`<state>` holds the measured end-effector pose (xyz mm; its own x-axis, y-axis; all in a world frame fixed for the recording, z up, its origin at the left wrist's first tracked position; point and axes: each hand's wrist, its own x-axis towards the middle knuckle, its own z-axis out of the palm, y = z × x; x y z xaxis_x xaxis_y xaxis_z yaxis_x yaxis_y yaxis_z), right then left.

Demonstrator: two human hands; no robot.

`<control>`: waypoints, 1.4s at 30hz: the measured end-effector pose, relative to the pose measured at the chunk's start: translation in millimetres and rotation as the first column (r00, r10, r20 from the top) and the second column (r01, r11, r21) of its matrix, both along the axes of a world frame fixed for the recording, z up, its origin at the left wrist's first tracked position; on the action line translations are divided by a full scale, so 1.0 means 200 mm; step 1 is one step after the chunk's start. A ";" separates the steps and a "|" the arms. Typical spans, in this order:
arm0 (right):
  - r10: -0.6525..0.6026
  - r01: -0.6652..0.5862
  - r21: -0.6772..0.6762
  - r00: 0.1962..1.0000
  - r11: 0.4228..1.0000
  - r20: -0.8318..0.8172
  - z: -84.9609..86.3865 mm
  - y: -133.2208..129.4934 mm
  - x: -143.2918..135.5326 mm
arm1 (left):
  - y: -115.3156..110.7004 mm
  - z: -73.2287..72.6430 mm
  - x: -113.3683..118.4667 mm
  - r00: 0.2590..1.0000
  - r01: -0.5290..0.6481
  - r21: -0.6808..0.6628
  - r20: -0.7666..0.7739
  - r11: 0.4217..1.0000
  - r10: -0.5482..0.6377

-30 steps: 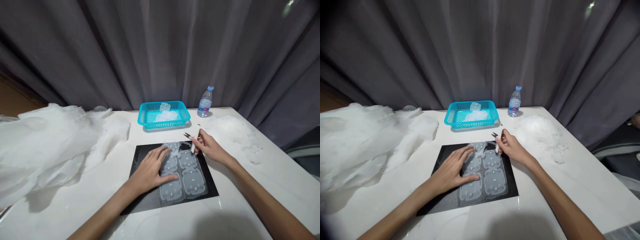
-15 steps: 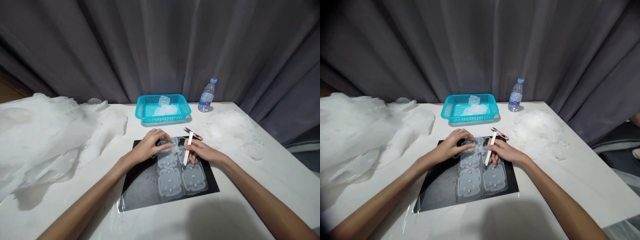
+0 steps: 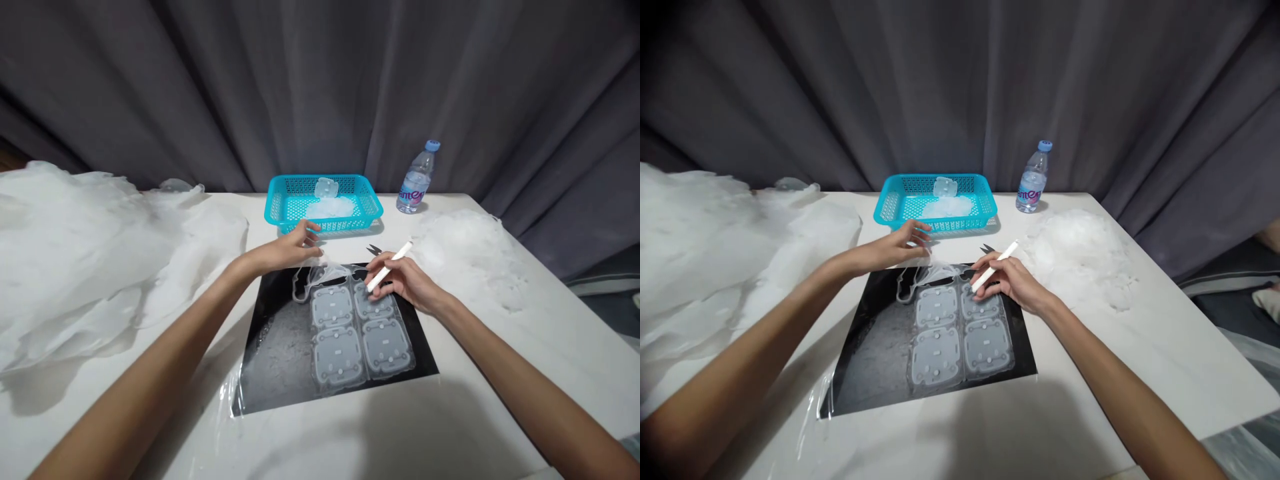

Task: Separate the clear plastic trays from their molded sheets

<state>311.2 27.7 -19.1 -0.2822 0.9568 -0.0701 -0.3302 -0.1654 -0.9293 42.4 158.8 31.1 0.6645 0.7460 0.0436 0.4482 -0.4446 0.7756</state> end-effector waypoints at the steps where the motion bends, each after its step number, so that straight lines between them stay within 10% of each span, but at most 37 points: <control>1: -0.011 0.011 0.007 1.000 1.000 0.006 0.00 0.00 0.00 | 0.01 0.02 -0.01 1.000 0.008 -0.011 0.000 1.000 -0.008; 6: -0.095 0.084 0.076 0.985 0.994 0.147 0.02 -0.04 -0.03 | -0.08 0.12 -0.05 0.998 -0.040 -0.022 -0.044 0.999 0.039; 11: -0.013 -0.017 0.120 0.969 0.993 0.246 0.08 -0.10 -0.10 | -0.23 0.16 -0.04 0.990 0.076 -0.332 -0.091 0.940 -0.112; 16: 0.100 -0.164 0.142 0.922 0.976 0.375 0.13 -0.14 -0.12 | -0.34 0.08 -0.02 0.945 0.278 -0.036 -0.169 0.960 -0.280; 22: 0.181 -0.256 0.114 0.877 0.960 0.446 0.10 -0.16 -0.13 | -0.26 -0.05 0.00 0.993 0.020 0.343 -0.115 0.939 0.021; 26: 0.131 -0.218 0.137 0.874 0.966 0.468 0.07 -0.15 -0.15 | -0.32 -0.04 -0.02 0.994 -0.071 0.387 -0.054 0.919 0.100; 33: 0.057 -0.226 0.239 0.829 0.944 0.556 0.09 -0.15 -0.15 | -0.62 -0.08 -0.14 0.959 0.278 0.232 -0.116 0.932 -0.257; 42: -0.099 -0.303 0.421 0.702 0.855 0.705 0.18 -0.28 -0.25 | -0.62 -0.16 -0.18 0.963 0.267 0.299 -0.121 0.916 -0.242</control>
<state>260.6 -27.7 16.5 -0.4426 0.8816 0.1638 0.4176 0.3643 -0.8324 5.6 35.0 -1.9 0.8410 0.5089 0.1839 0.3426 -0.7638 0.5470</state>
